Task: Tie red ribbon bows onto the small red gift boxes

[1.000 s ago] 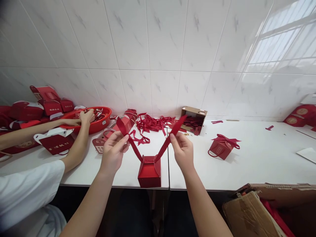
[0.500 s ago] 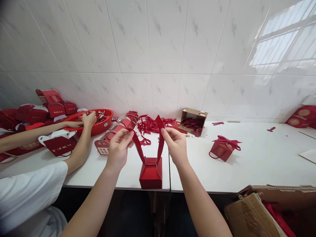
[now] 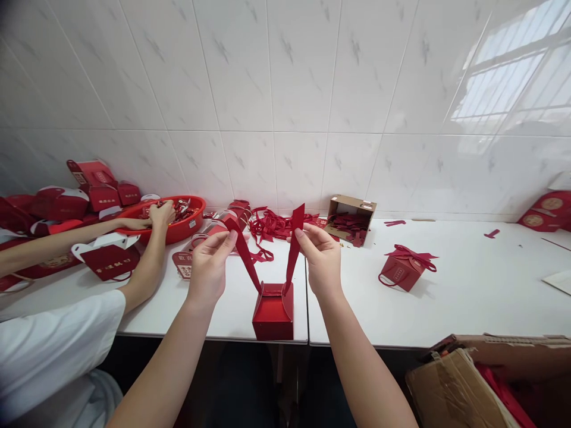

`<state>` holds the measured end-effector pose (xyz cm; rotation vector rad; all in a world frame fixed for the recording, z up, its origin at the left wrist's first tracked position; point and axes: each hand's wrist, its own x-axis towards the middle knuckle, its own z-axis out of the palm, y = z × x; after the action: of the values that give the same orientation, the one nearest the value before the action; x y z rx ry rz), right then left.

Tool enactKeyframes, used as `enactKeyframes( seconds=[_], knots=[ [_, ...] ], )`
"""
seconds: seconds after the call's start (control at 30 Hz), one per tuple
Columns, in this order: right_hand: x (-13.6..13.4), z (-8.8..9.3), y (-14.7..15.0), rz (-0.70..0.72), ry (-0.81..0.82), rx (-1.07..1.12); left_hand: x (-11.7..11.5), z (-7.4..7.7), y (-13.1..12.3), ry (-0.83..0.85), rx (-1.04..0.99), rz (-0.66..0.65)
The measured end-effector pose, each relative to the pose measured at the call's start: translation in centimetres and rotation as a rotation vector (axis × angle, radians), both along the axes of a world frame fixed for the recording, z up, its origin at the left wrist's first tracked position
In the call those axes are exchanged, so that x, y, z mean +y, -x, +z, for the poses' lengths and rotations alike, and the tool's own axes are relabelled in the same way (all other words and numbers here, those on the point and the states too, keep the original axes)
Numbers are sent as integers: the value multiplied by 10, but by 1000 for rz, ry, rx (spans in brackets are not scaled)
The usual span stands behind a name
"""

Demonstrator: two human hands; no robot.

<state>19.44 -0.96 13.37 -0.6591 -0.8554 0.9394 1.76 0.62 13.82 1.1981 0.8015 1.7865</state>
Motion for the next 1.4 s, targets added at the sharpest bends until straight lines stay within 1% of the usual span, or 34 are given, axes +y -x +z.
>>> enactKeyframes(
  seconds=[0.07, 0.17, 0.23, 0.4, 0.5, 0.6, 0.7, 0.83, 0.97, 1.03, 1.1, 1.23, 1.33, 1.4],
  knots=[
    [0, 0, -1, -6, 8, 9, 1, 0, 1, -3, -3, 12],
    [-1, 0, -3, -32, 12, 4, 2, -2, 4, 6, -16, 80],
    [-1, -1, -5, -47, 10, -1, 3, -4, 7, 21, -20, 104],
    [-3, -5, -7, -12, 33, 10, 4, -9, 14, 80, -51, 145],
    [-5, -6, -7, 0, 29, 37, 3, -9, 16, 76, -80, 152],
    [-6, -4, -6, 5, -4, 55, 1, -4, 14, 41, -87, 140],
    [-7, 0, -4, 5, -34, 34, -2, 1, 10, -1, -31, 58],
    [-5, 2, 1, 57, -38, -17, -7, 6, 0, -16, 61, -86],
    [-4, -1, 7, 61, -9, -232, -15, 6, -11, 9, 217, -189],
    [-7, -2, 9, 106, -26, -347, -19, 5, -15, 38, 305, -215],
    [-10, -3, 9, 183, -71, -414, -22, 5, -17, 61, 371, -246],
    [-15, -6, 9, 331, -114, -440, -25, 6, -15, 81, 462, -334],
    [-13, -10, 8, 364, -110, -464, -24, 3, -11, 101, 490, -469],
    [-11, -13, 4, 373, -144, -508, -21, -1, -7, 118, 446, -563]
  ],
)
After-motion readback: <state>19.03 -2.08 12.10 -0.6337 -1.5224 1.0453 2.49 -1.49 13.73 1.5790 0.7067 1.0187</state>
